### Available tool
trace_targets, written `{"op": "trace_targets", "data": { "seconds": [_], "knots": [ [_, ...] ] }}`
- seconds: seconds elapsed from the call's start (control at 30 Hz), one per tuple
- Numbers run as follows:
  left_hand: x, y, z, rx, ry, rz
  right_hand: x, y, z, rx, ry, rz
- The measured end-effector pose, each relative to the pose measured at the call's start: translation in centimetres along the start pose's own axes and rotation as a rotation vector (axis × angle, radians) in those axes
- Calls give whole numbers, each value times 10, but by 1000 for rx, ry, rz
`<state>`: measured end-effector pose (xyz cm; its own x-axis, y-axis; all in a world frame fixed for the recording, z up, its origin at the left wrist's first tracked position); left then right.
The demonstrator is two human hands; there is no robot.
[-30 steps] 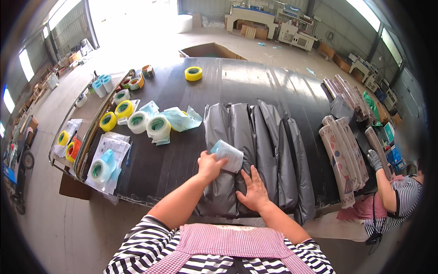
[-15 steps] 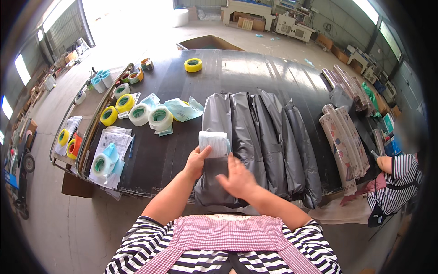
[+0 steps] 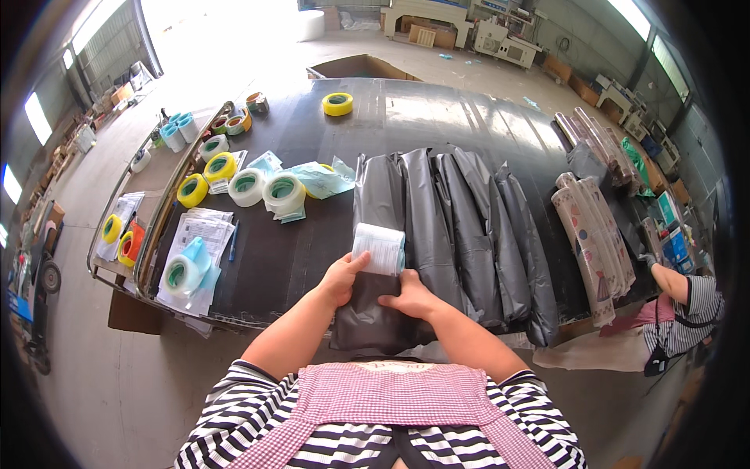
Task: The person applies labels to wrapped rolls, places them into a transparent plastic bag, seals the bag using a tape dispenser, and puts the package into a cardboard box.
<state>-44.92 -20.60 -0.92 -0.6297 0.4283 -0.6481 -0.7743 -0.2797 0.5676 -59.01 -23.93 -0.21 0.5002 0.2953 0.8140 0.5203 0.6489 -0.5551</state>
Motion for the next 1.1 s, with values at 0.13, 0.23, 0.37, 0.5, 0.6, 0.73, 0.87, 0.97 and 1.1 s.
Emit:
{"op": "trace_targets", "data": {
  "seconds": [0.13,0.23,0.37,0.5,0.6,0.73,0.87,0.97,1.1],
  "knots": [
    [-30,-18,19,-45,278,-122,52,-41,46,-454,-308,40],
    [-51,9,62,-51,477,-291,142,-77,97,-612,-825,314],
    [-50,37,111,2,483,-445,217,-79,113,-676,-911,539],
    [-50,55,131,208,626,-513,182,-68,89,-481,-765,91],
    [-54,59,144,318,690,-458,187,-61,90,-459,-795,18],
    [-67,60,153,293,815,-531,197,-58,89,-485,-846,66],
    [-76,57,156,206,946,-627,194,-59,78,-462,-810,129],
    [-75,46,151,166,982,-722,169,-56,56,-292,-676,21],
    [-69,35,134,55,750,-676,166,-68,43,-253,-698,-16]
  ]
}}
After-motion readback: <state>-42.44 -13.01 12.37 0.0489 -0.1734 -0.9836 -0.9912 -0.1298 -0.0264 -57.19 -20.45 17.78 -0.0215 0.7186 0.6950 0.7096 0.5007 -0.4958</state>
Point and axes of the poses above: each hand's wrist, its own z-axis away from the middle knuckle, its own y-axis out of the palm, x = y × z, the point moved 10 cm from there along -z, towards the middle knuckle, and after that the axes turned 10 degrees about -y, right-handed, at the moved point
